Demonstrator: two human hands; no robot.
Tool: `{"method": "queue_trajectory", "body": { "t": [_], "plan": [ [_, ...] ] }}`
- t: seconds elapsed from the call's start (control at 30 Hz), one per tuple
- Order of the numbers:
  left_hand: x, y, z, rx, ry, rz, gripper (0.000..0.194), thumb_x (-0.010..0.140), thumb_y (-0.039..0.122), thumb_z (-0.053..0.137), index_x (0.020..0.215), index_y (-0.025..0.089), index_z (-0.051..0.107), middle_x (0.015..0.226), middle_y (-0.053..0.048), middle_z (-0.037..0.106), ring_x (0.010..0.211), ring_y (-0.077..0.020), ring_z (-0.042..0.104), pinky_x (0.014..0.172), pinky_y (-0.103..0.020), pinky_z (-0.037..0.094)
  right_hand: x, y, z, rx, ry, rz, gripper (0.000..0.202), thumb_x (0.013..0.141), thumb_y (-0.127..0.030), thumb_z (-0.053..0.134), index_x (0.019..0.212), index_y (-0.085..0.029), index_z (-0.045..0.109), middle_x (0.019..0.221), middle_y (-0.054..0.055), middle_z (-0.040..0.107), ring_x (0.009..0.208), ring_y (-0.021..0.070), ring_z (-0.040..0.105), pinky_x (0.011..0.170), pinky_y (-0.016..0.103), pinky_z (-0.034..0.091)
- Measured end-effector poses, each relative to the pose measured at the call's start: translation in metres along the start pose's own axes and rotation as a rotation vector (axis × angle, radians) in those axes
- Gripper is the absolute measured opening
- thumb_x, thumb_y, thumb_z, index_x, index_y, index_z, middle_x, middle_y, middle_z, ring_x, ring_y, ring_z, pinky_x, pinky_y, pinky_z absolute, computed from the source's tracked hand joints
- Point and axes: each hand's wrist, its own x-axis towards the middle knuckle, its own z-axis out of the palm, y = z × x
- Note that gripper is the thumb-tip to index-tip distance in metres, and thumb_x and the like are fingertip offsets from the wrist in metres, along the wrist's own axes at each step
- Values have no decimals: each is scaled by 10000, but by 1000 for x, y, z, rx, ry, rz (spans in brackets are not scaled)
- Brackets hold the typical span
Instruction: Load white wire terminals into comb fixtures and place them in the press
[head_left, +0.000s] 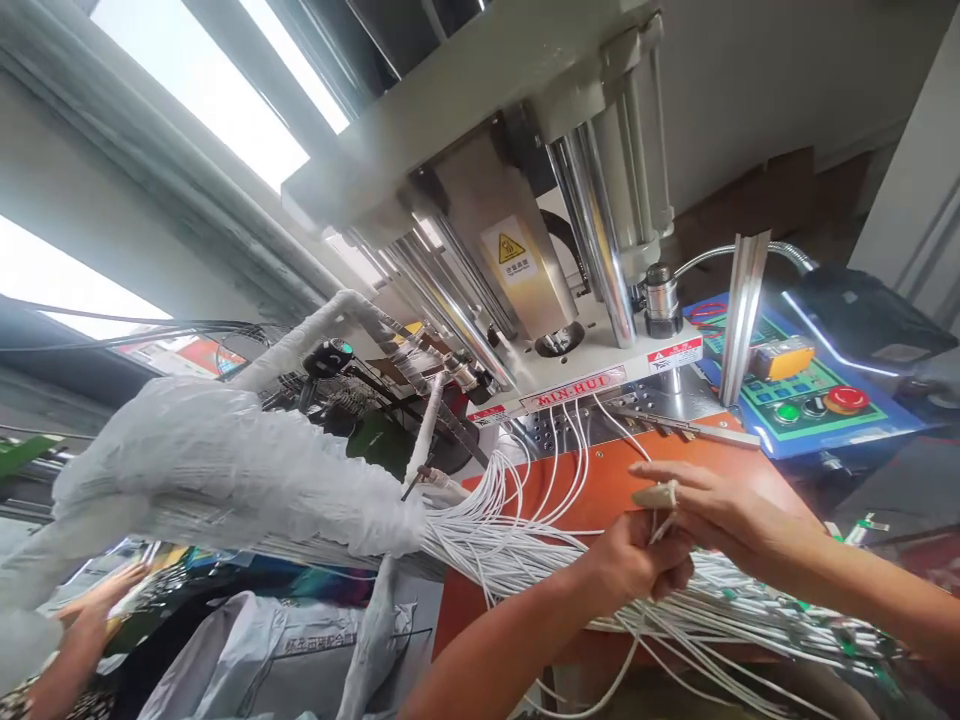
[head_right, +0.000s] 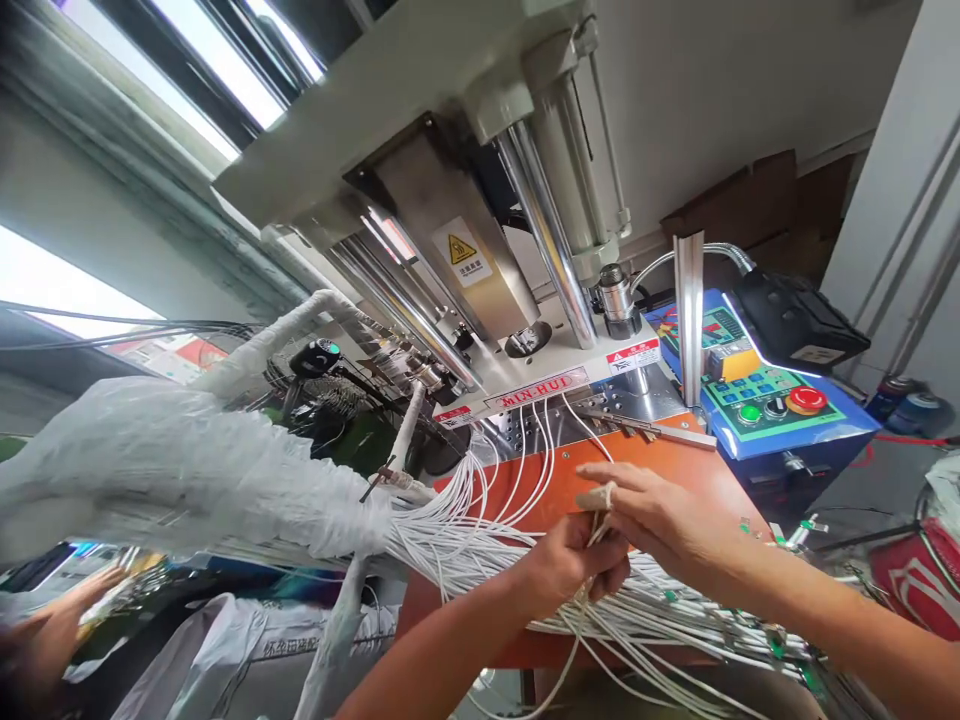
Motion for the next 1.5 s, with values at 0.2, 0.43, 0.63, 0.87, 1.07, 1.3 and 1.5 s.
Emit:
{"method": "queue_trajectory", "body": {
  "t": [0.2, 0.43, 0.63, 0.87, 1.07, 1.3, 1.5],
  "plan": [
    [21, 10, 5, -125, 128, -69, 573, 733, 678, 687, 822, 118, 610, 565, 32, 528, 375, -21, 254, 391, -232, 102, -5, 14, -17, 158, 205, 130, 560, 990, -475, 471, 1518, -306, 398, 1508, 75, 499, 1395, 272, 451, 1145, 473, 410],
    [39, 4, -3, -174, 203, 10, 482, 776, 551, 634, 1007, 132, 576, 479, 48, 549, 336, -36, 172, 399, -231, 98, -6, 87, -63, -371, 425, 167, 392, 962, -382, 458, 1305, -235, 578, 1289, 103, 647, 1182, 281, 608, 1017, 458, 499],
    [51, -1, -10, -87, 189, 3, 553, 833, 628, 587, 928, 88, 654, 495, 29, 555, 328, -20, 171, 406, -253, 57, 17, 128, -71, -1014, 162, 160, 274, 913, -226, 457, 1121, -179, 630, 1171, 147, 656, 1007, 297, 597, 757, 399, 484],
    [56, 4, -16, -138, 255, -20, 498, 751, 602, 675, 777, 106, 651, 497, 48, 491, 354, -15, 234, 408, -245, 74, 36, 103, -61, -1152, 52, 249, 264, 863, -26, 391, 907, -153, 618, 905, 123, 640, 844, 245, 587, 690, 338, 402],
    [57, 2, -19, -196, 277, -16, 437, 701, 569, 705, 606, 169, 555, 369, 133, 157, 349, -30, 78, 382, -238, 39, 24, 75, -55, -1100, 118, 226, 301, 915, -89, 361, 1077, -148, 608, 1227, 183, 617, 996, 313, 606, 683, 392, 438],
    [56, 0, -16, -149, 268, -24, 607, 779, 745, 598, 625, 160, 554, 356, 124, 164, 337, -32, 87, 377, -235, 35, 14, 48, -39, -246, 212, 177, 269, 989, -399, 458, 1175, -266, 600, 1171, 44, 685, 1004, 192, 658, 836, 314, 523],
    [57, -6, -17, -189, 242, 1, 559, 782, 711, 641, 778, 161, 538, 407, 116, 296, 361, -36, 140, 383, -218, 70, 16, 88, -58, -751, 272, 234, 313, 901, -256, 508, 1197, -185, 578, 1228, 136, 627, 1111, 311, 575, 865, 419, 494]
  ]
}}
